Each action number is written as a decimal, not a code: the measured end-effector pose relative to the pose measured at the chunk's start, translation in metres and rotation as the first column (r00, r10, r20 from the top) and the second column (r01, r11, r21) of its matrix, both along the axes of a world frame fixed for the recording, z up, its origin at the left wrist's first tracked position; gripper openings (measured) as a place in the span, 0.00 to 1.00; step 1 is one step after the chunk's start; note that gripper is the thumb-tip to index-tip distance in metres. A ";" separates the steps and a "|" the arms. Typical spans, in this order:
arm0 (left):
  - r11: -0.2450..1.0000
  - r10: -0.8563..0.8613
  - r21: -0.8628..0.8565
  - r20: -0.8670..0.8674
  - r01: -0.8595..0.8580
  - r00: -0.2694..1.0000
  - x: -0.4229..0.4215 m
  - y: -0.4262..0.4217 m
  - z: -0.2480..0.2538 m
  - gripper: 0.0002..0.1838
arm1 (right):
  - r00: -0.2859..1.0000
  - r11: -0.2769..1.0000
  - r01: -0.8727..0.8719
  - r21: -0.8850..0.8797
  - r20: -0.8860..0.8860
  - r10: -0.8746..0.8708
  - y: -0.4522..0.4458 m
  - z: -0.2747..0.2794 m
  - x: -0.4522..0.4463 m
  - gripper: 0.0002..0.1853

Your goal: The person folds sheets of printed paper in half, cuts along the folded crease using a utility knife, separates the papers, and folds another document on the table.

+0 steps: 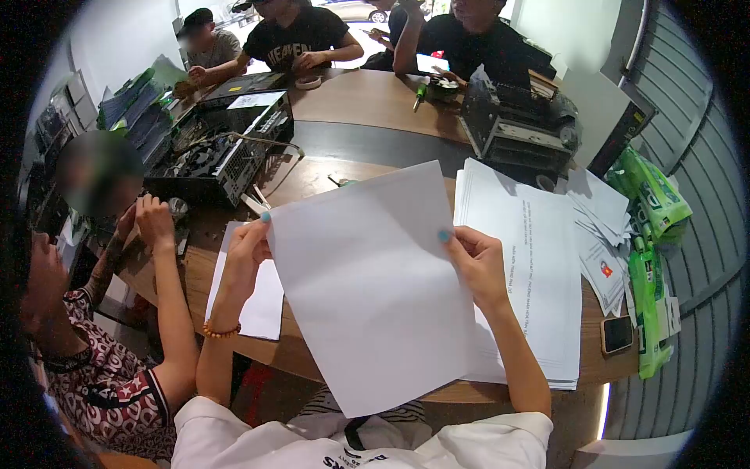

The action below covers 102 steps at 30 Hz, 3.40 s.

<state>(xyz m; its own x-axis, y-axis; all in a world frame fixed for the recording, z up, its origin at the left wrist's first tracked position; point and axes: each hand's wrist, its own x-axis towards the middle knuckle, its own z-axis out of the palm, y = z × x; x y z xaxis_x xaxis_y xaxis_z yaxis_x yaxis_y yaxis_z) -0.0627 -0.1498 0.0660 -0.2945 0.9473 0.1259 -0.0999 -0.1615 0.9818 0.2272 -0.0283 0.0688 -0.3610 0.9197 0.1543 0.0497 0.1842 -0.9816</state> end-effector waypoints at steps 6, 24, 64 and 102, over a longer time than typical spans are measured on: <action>0.999 0.039 -0.007 -0.015 -0.039 0.999 0.000 -0.001 0.003 0.21 | 0.998 0.999 -0.040 -0.010 -0.038 0.039 0.000 -0.001 0.003 0.12; 0.998 0.037 0.048 -0.026 -0.035 0.999 0.002 0.001 0.008 0.23 | 1.000 0.999 -0.022 -0.035 -0.003 0.022 -0.004 -0.003 -0.001 0.09; 0.823 -0.444 -0.421 -0.057 0.381 0.894 0.019 -0.003 -0.029 0.21 | 0.951 0.988 0.148 0.035 -0.278 -0.133 0.016 -0.026 0.009 0.10; 0.790 0.612 0.543 -0.683 -0.283 0.399 -0.060 0.050 0.074 0.10 | 0.852 0.863 -0.506 0.005 -0.152 0.500 -0.056 0.004 -0.041 0.10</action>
<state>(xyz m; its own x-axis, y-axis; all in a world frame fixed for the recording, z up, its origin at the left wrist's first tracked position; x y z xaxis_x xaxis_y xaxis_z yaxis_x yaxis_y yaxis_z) -0.1225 -0.0996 0.1395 -0.2761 0.5655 0.7772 0.8621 -0.2117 0.4603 0.1858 -0.0841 0.0728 -0.7521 0.6241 0.2116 -0.1815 0.1126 -0.9769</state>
